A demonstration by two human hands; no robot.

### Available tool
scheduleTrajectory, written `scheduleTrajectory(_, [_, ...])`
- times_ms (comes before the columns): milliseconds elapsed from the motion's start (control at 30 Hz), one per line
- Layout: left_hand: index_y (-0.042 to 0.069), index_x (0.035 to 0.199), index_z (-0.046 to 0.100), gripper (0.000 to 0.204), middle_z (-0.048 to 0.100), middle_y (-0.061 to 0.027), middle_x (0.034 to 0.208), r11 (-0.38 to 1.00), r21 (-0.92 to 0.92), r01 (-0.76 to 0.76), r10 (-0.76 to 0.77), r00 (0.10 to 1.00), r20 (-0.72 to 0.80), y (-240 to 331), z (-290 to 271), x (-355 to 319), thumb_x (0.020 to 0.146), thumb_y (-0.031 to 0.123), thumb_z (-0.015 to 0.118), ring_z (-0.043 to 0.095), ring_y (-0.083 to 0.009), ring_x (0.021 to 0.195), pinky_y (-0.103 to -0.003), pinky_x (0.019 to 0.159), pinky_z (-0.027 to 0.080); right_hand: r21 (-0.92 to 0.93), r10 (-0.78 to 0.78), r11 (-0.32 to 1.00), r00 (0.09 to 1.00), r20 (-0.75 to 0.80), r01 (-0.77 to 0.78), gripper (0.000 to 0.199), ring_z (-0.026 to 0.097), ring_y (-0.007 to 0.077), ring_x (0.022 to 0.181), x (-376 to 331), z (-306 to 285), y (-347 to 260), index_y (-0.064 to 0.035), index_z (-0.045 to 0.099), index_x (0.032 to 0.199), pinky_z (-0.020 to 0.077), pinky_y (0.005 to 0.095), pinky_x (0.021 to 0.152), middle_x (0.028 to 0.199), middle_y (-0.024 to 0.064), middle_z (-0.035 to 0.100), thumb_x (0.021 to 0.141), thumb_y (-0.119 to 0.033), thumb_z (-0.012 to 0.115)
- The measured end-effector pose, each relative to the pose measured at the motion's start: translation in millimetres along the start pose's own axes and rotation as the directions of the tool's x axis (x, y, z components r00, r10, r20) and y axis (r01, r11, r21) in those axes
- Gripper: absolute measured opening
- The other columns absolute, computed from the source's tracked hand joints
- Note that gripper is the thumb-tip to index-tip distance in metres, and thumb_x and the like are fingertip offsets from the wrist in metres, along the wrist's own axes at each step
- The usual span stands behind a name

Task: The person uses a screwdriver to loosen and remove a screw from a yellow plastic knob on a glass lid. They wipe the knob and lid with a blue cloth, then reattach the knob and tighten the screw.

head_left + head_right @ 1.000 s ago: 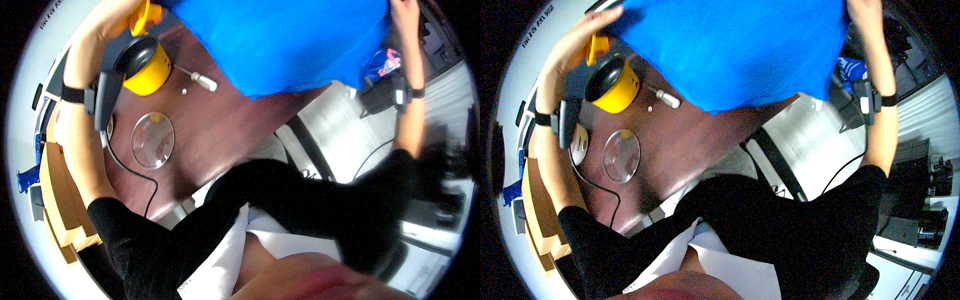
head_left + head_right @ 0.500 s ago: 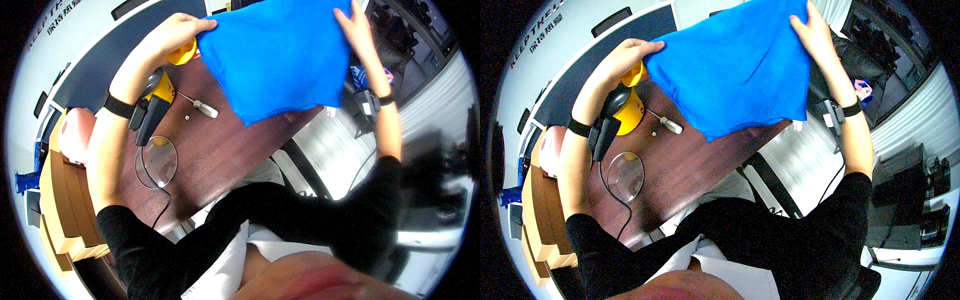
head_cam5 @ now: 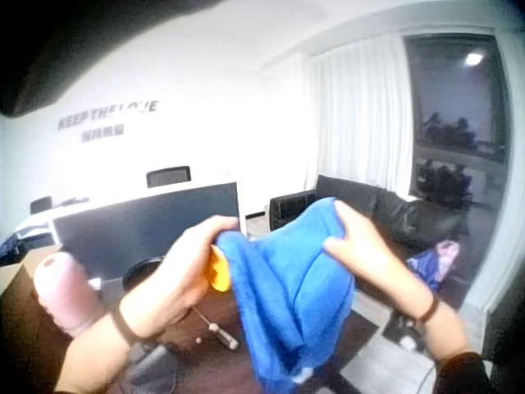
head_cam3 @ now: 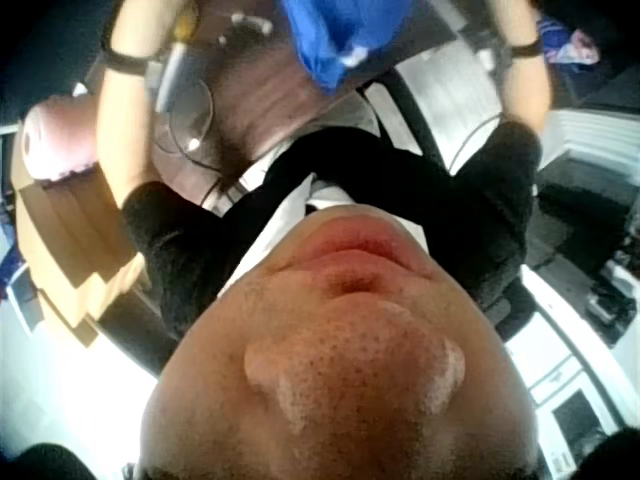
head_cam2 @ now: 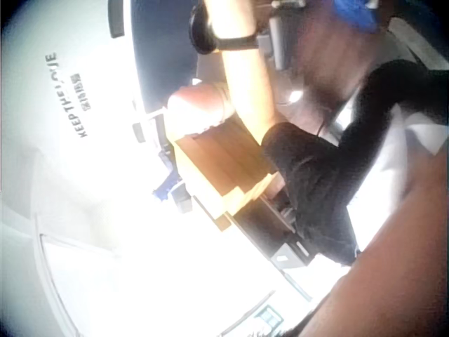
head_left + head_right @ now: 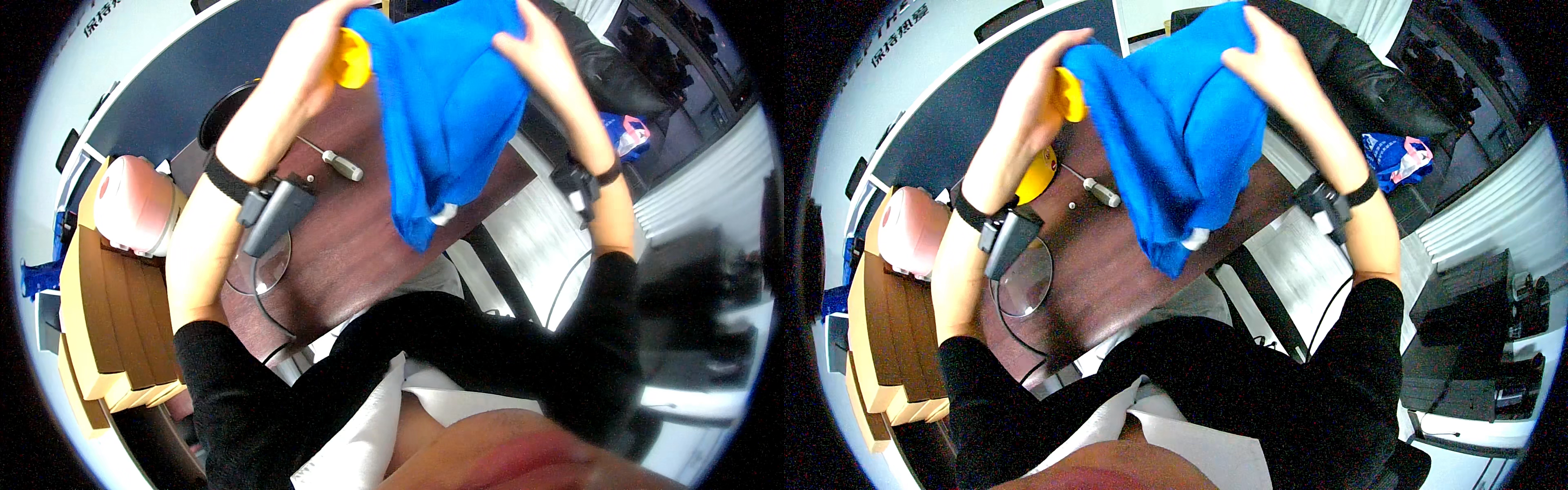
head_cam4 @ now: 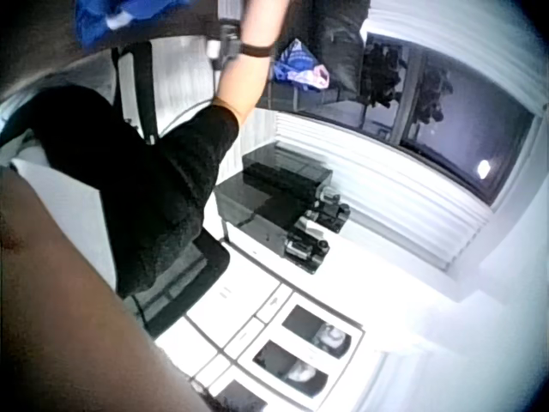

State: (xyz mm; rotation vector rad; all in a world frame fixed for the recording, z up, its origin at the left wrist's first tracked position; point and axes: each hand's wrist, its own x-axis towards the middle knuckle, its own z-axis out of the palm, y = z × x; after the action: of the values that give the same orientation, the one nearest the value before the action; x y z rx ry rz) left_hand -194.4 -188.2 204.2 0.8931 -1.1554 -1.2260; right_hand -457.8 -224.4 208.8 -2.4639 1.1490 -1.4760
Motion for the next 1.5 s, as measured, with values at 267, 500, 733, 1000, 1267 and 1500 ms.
scheduleTrajectory(267, [0.009,0.090,0.065,0.021,0.066,-0.0001,0.080,0.992,-0.075,0.104,-0.096,0.991,0.096,21,-21,1,0.082,0.028,0.070,0.062,-0.0121,0.071,-0.029,0.068,0.052,-0.032,0.260,0.966,0.961,0.096,-0.258,0.052,0.060,0.0266,0.101,39,-29,95,0.0061,0.052,0.120,0.0473,0.0347,0.089,0.108,0.0194,0.063,0.072,-0.010,0.064])
scheduleTrajectory(500, [0.013,0.072,0.057,0.027,0.058,-0.0002,0.062,0.981,0.079,0.179,-0.184,0.982,0.053,15,25,-7,0.085,0.035,0.066,0.055,-0.0128,0.052,-0.025,0.048,0.045,-0.271,0.009,0.962,0.992,0.125,0.026,0.056,0.056,0.0389,0.108,24,-20,-1,0.0082,0.041,0.125,0.0449,0.0386,0.094,0.114,0.0313,0.055,0.077,-0.016,0.058])
scheduleTrajectory(733, [-0.001,0.099,0.059,0.028,0.059,-0.0061,0.074,0.978,-0.176,0.115,-0.079,0.977,0.196,2,68,-20,0.095,0.026,0.054,0.054,-0.0134,0.058,-0.025,0.057,0.048,0.501,-0.200,0.865,0.927,0.319,0.014,0.062,0.046,0.0191,0.110,-12,18,-31,0.0022,0.035,0.126,0.0392,0.0318,0.096,0.117,0.0140,0.047,0.089,-0.040,0.061])
scheduleTrajectory(1000, [0.009,0.127,0.055,0.042,0.062,-0.0054,0.108,0.846,0.443,-0.297,0.145,0.928,0.344,11,8,-27,0.089,0.027,0.060,0.057,-0.0091,0.081,-0.022,0.074,0.047,0.790,0.072,0.440,0.894,0.443,-0.427,0.047,0.055,0.0193,0.107,-18,24,-25,0.0025,0.042,0.127,0.0461,0.0351,0.096,0.117,0.0119,0.054,0.082,-0.004,0.053])
scheduleTrajectory(1267, [0.002,0.116,0.061,0.042,0.067,-0.0020,0.100,0.850,0.516,-0.110,-0.190,0.849,0.494,-7,-12,-26,0.087,0.031,0.067,0.061,-0.0082,0.089,-0.023,0.084,0.047,0.844,0.097,0.209,0.869,0.484,-0.494,0.035,0.059,0.0173,0.085,-4,21,-3,0.0073,0.056,0.106,0.0498,0.0276,0.078,0.096,0.0098,0.061,0.073,0.005,0.043])
scheduleTrajectory(1500, [0.003,0.120,0.058,0.049,0.067,-0.0027,0.097,0.825,0.519,-0.223,-0.035,0.897,0.440,55,14,-56,0.090,0.042,0.061,0.062,-0.0087,0.082,-0.022,0.076,0.049,0.514,0.314,0.786,0.938,0.145,-0.343,0.022,0.055,0.0114,0.079,27,20,-4,-0.0016,0.051,0.113,0.0453,0.0216,0.067,0.087,0.0041,0.057,0.092,-0.010,0.047])
